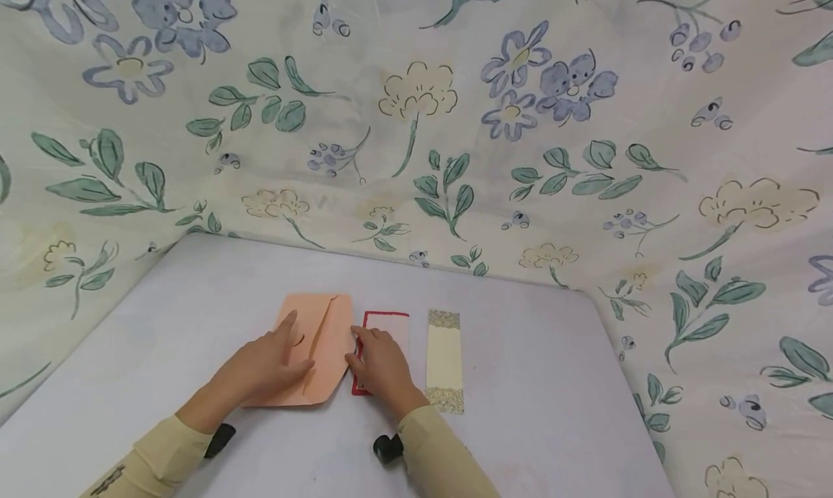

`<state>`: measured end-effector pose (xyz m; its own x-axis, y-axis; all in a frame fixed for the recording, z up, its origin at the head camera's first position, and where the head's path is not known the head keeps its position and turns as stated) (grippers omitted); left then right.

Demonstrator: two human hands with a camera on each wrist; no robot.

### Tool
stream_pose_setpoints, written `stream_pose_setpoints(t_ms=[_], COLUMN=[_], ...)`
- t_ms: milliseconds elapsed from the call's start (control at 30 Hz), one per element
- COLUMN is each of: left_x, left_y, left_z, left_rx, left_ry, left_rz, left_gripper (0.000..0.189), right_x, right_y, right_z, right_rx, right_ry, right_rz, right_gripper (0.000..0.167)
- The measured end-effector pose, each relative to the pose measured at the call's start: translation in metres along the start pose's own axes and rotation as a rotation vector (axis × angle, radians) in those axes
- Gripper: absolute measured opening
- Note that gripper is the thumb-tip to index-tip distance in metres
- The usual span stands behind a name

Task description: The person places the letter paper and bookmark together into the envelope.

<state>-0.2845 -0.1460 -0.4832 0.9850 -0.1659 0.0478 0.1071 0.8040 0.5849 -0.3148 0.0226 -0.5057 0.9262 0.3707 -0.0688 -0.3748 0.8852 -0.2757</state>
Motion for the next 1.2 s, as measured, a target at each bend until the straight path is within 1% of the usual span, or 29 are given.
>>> stream_pose_setpoints(t_ms=[167, 233, 367, 467, 600, 667, 733, 767, 967, 1100, 1200], left_x=[-0.002, -0.001, -0.001, -0.002, -0.002, -0.001, 0.0, 0.0, -0.002, -0.002, -0.001], left_y=[-0.003, -0.001, 0.003, 0.008, 0.019, 0.022, 0.023, 0.022, 0.013, 0.013, 0.014], left_z=[-0.004, -0.007, -0.011, -0.011, -0.011, -0.012, -0.013, -0.014, -0.014, -0.008, -0.007], left_rx=[0.034, 0.012, -0.076, -0.124, -0.142, -0.145, -0.145, -0.146, -0.091, -0.06, -0.04], left_ry=[-0.006, -0.011, -0.016, -0.005, 0.0, -0.014, -0.034, -0.042, -0.065, -0.056, -0.052], left_rz=[0.002, -0.003, -0.031, -0.091, -0.195, -0.223, -0.231, -0.226, -0.173, -0.19, -0.196], left_gripper=[0.096, 0.092, 0.084, 0.082, 0.075, 0.069, 0.066, 0.065, 0.071, 0.073, 0.073], right_x=[0.0, 0.0, 0.0, 0.0, 0.0, 0.0, 0.0, 0.001, 0.002, 0.0, 0.0], right_y=[-0.006, -0.007, -0.009, -0.009, -0.008, -0.008, -0.008, -0.007, -0.006, -0.006, -0.003], right_z=[0.001, 0.001, 0.0, 0.0, -0.001, -0.001, -0.001, -0.001, -0.001, 0.0, -0.001], right_rx=[-0.035, -0.053, -0.06, -0.055, -0.042, -0.035, -0.035, -0.036, -0.039, -0.042, -0.073], right_ry=[-0.001, -0.002, -0.008, -0.007, -0.006, -0.007, -0.01, -0.01, 0.004, 0.019, 0.016], right_rz=[0.029, 0.038, 0.045, 0.049, 0.051, 0.05, 0.048, 0.047, 0.048, 0.05, 0.029], right_gripper=[0.046, 0.044, 0.041, 0.04, 0.04, 0.041, 0.041, 0.041, 0.04, 0.04, 0.04])
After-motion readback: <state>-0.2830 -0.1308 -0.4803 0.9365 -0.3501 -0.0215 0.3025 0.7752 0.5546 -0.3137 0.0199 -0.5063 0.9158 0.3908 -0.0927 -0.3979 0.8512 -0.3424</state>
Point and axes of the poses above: each hand's wrist, its own x-axis away from the middle knuckle, its own z-axis out of the back of the hand, y = z × x, the point moved 10 cm from there along -x, towards the middle knuckle, and after that the axes turned 10 degrees about x, right-handed, at the moved point
